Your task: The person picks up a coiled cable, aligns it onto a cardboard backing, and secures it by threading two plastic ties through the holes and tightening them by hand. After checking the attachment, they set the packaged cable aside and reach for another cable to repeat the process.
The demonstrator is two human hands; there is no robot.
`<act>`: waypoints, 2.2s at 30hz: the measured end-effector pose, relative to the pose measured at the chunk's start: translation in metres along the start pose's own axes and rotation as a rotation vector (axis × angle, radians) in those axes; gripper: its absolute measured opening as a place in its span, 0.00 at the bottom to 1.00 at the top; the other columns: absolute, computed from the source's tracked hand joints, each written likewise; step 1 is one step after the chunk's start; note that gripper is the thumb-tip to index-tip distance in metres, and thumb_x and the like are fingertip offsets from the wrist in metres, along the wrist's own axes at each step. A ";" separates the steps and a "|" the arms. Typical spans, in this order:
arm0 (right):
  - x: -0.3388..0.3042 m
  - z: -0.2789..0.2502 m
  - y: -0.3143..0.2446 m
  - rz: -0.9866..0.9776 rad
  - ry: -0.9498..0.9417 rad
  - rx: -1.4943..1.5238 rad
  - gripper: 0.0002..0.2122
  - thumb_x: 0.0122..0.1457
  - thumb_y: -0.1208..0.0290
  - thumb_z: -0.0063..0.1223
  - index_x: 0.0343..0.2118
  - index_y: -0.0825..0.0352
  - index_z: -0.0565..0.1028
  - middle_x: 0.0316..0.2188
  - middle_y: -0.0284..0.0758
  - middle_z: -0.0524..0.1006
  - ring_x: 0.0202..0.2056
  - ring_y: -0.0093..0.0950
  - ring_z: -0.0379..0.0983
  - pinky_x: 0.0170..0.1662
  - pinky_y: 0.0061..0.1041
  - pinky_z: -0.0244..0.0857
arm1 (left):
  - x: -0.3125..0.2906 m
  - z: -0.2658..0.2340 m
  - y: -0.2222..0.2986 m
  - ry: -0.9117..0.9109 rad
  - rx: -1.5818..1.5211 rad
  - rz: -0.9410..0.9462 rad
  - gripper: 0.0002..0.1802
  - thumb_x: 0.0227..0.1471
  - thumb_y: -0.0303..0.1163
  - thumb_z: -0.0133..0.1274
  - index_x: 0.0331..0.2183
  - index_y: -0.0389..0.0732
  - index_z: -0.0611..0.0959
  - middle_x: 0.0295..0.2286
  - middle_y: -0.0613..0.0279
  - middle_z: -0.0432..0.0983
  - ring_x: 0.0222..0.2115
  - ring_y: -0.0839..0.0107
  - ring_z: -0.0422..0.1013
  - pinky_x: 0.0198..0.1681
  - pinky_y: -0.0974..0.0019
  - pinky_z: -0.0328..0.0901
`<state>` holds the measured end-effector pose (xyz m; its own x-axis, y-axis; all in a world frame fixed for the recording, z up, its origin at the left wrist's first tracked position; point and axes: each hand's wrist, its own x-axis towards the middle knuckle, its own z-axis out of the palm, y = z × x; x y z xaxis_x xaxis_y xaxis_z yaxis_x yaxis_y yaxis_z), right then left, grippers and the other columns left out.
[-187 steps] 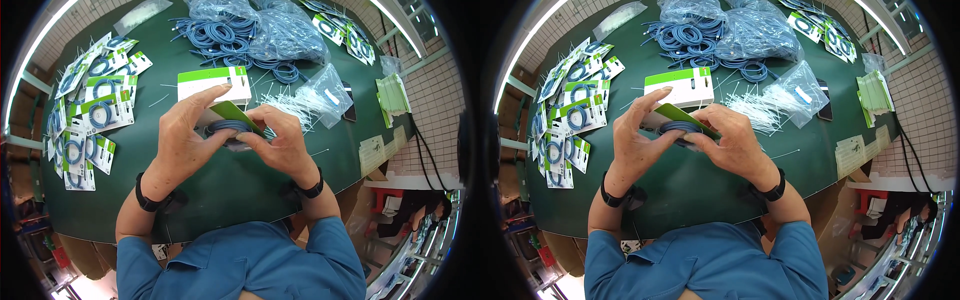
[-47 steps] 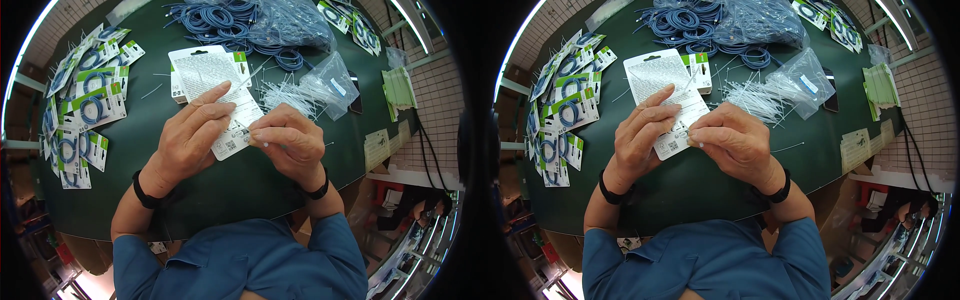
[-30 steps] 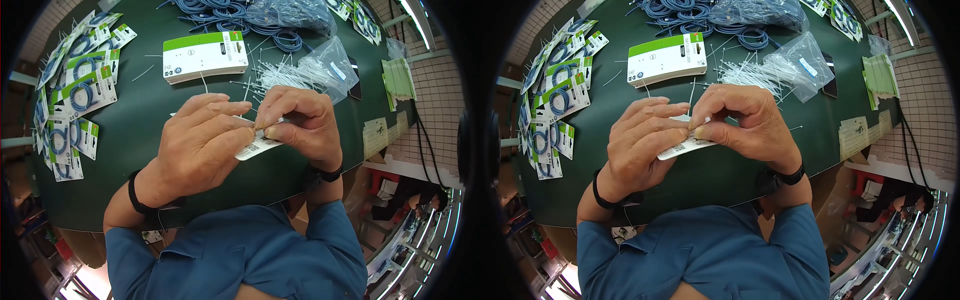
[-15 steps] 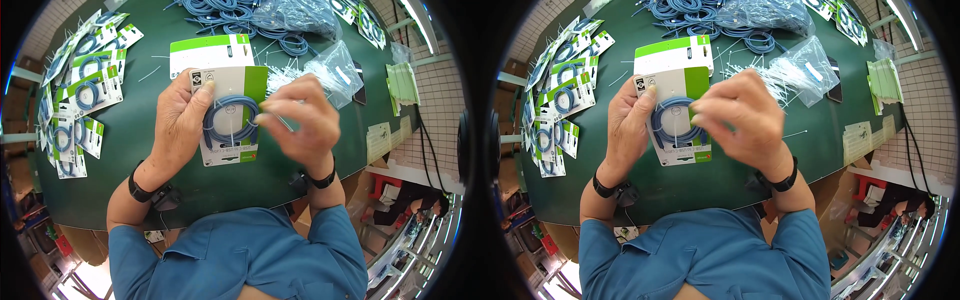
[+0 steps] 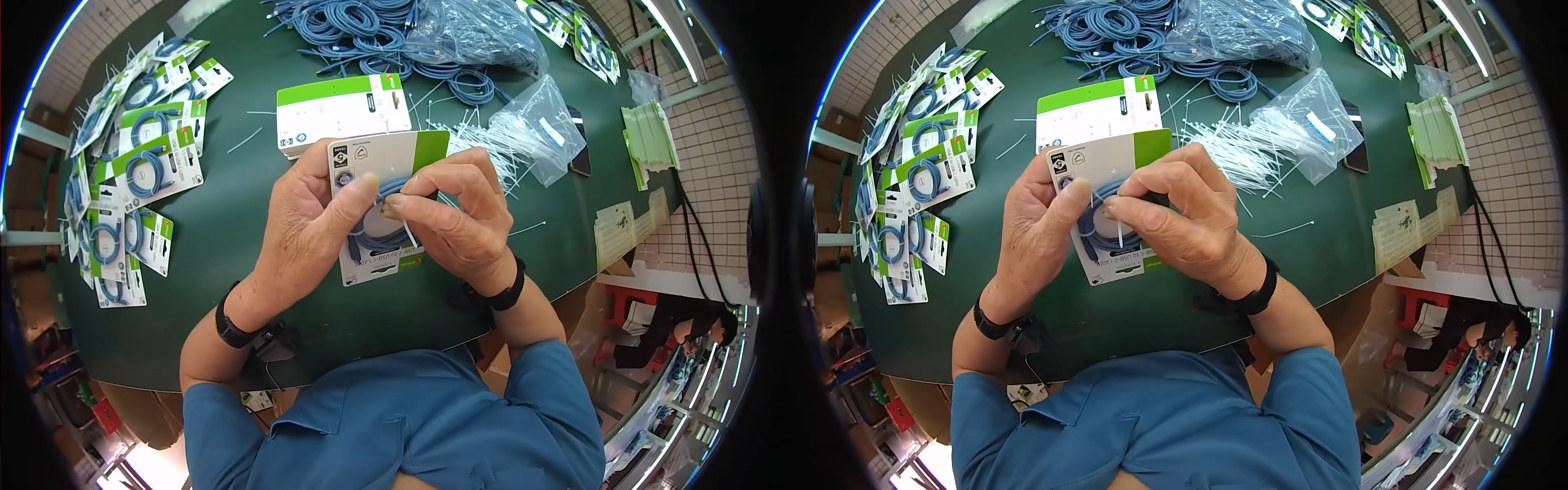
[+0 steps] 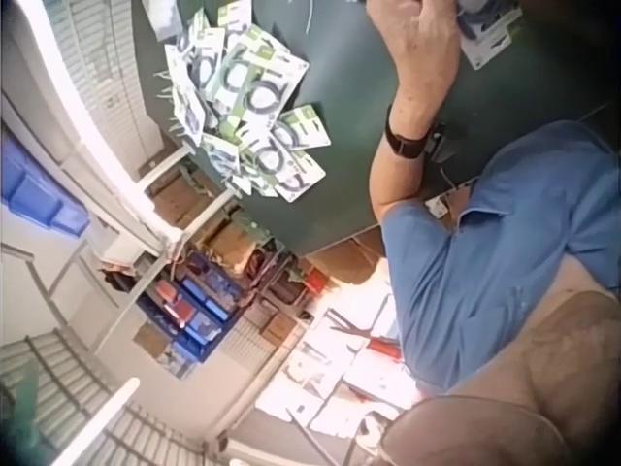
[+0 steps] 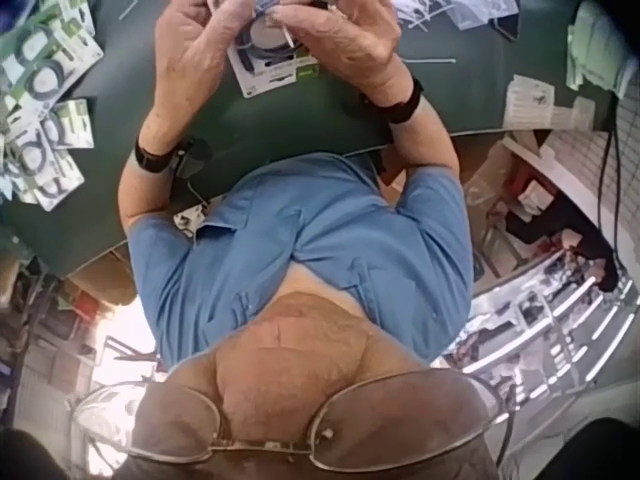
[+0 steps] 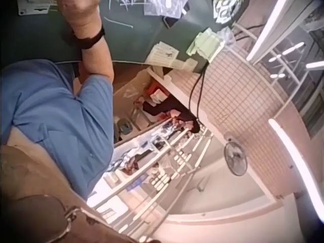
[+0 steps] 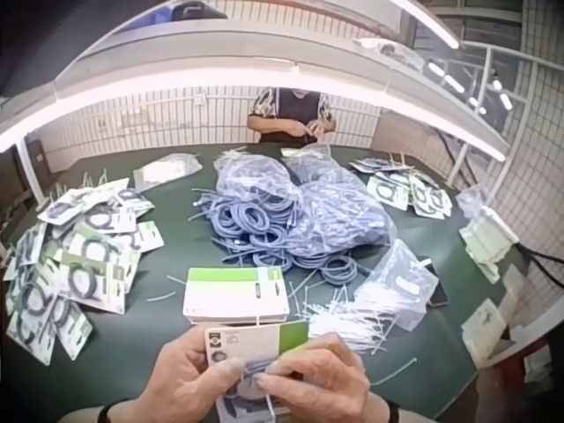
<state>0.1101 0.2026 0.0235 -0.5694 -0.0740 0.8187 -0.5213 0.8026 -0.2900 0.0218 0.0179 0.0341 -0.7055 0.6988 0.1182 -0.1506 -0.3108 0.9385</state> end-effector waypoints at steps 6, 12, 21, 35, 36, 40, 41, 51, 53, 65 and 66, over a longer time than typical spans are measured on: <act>0.000 -0.004 0.004 0.021 0.088 0.052 0.18 0.43 0.82 0.76 0.38 0.57 0.83 0.35 0.28 0.80 0.35 0.29 0.74 0.33 0.26 0.67 | -0.002 0.007 0.007 -0.076 0.056 0.035 0.20 0.64 0.25 0.56 0.55 0.31 0.76 0.46 0.57 0.81 0.49 0.74 0.75 0.54 0.66 0.71; 0.002 -0.003 0.002 0.037 0.098 0.048 0.17 0.44 0.81 0.75 0.37 0.58 0.82 0.36 0.29 0.80 0.36 0.29 0.74 0.34 0.27 0.67 | -0.003 -0.003 -0.004 -0.053 0.090 -0.004 0.20 0.65 0.26 0.56 0.56 0.31 0.75 0.47 0.55 0.82 0.47 0.73 0.77 0.53 0.66 0.73; 0.001 -0.005 -0.008 -0.064 0.038 0.036 0.14 0.47 0.80 0.74 0.35 0.62 0.80 0.39 0.30 0.82 0.38 0.30 0.76 0.36 0.27 0.68 | -0.006 0.001 -0.006 0.037 -0.062 -0.045 0.19 0.66 0.27 0.56 0.56 0.31 0.76 0.47 0.54 0.83 0.45 0.73 0.78 0.51 0.67 0.73; -0.001 -0.005 -0.010 -0.004 0.048 0.294 0.17 0.52 0.75 0.73 0.39 0.60 0.72 0.38 0.30 0.83 0.33 0.28 0.78 0.35 0.28 0.68 | -0.004 0.002 -0.006 0.063 -0.112 -0.058 0.20 0.65 0.27 0.57 0.56 0.31 0.77 0.47 0.54 0.82 0.46 0.73 0.78 0.53 0.66 0.72; -0.001 -0.005 -0.010 -0.003 0.046 0.294 0.17 0.52 0.75 0.73 0.39 0.60 0.72 0.38 0.30 0.83 0.33 0.28 0.78 0.35 0.28 0.68 | -0.004 0.002 -0.006 0.061 -0.113 -0.061 0.20 0.65 0.27 0.57 0.56 0.31 0.77 0.48 0.54 0.82 0.46 0.73 0.78 0.53 0.66 0.72; 0.000 -0.004 -0.011 -0.011 0.022 0.276 0.17 0.53 0.75 0.74 0.39 0.60 0.72 0.37 0.30 0.84 0.33 0.28 0.79 0.35 0.28 0.68 | -0.005 -0.001 -0.006 0.042 -0.096 -0.073 0.20 0.65 0.27 0.57 0.56 0.30 0.77 0.48 0.54 0.82 0.46 0.73 0.78 0.53 0.66 0.72; -0.001 -0.004 -0.012 -0.019 0.018 0.255 0.17 0.52 0.75 0.74 0.38 0.59 0.72 0.37 0.29 0.83 0.32 0.28 0.79 0.34 0.27 0.67 | -0.004 -0.002 -0.007 0.041 -0.097 -0.073 0.20 0.65 0.27 0.57 0.56 0.30 0.77 0.48 0.54 0.82 0.46 0.73 0.78 0.53 0.66 0.72; -0.004 0.001 -0.013 0.163 0.194 0.397 0.12 0.55 0.81 0.71 0.37 0.63 0.76 0.34 0.36 0.84 0.33 0.29 0.81 0.34 0.26 0.71 | -0.003 0.002 -0.014 0.000 -0.076 -0.083 0.20 0.65 0.26 0.55 0.56 0.31 0.77 0.48 0.55 0.82 0.47 0.73 0.77 0.54 0.66 0.72; -0.005 -0.003 -0.008 0.164 0.180 0.364 0.12 0.56 0.82 0.70 0.37 0.64 0.76 0.35 0.37 0.85 0.34 0.30 0.81 0.34 0.27 0.71 | -0.003 0.005 -0.016 -0.014 -0.087 -0.085 0.20 0.65 0.26 0.55 0.56 0.31 0.76 0.48 0.55 0.82 0.47 0.73 0.77 0.54 0.66 0.71; 0.004 -0.010 0.013 0.040 0.044 0.013 0.13 0.55 0.85 0.68 0.43 0.70 0.81 0.35 0.39 0.84 0.34 0.33 0.80 0.36 0.30 0.73 | -0.002 0.004 -0.020 -0.024 -0.064 -0.137 0.21 0.65 0.24 0.53 0.58 0.31 0.75 0.49 0.56 0.81 0.48 0.73 0.77 0.55 0.66 0.71; 0.003 -0.009 0.014 0.037 0.037 -0.007 0.14 0.54 0.85 0.69 0.43 0.68 0.82 0.35 0.38 0.83 0.35 0.32 0.80 0.36 0.29 0.73 | -0.002 0.004 -0.020 -0.026 -0.052 -0.133 0.21 0.65 0.24 0.53 0.58 0.31 0.75 0.49 0.56 0.81 0.48 0.73 0.77 0.55 0.66 0.71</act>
<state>0.1071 0.2192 0.0267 -0.5643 -0.0219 0.8253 -0.4959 0.8082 -0.3176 0.0290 0.0253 0.0166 -0.6589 0.7522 0.0026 -0.2777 -0.2464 0.9285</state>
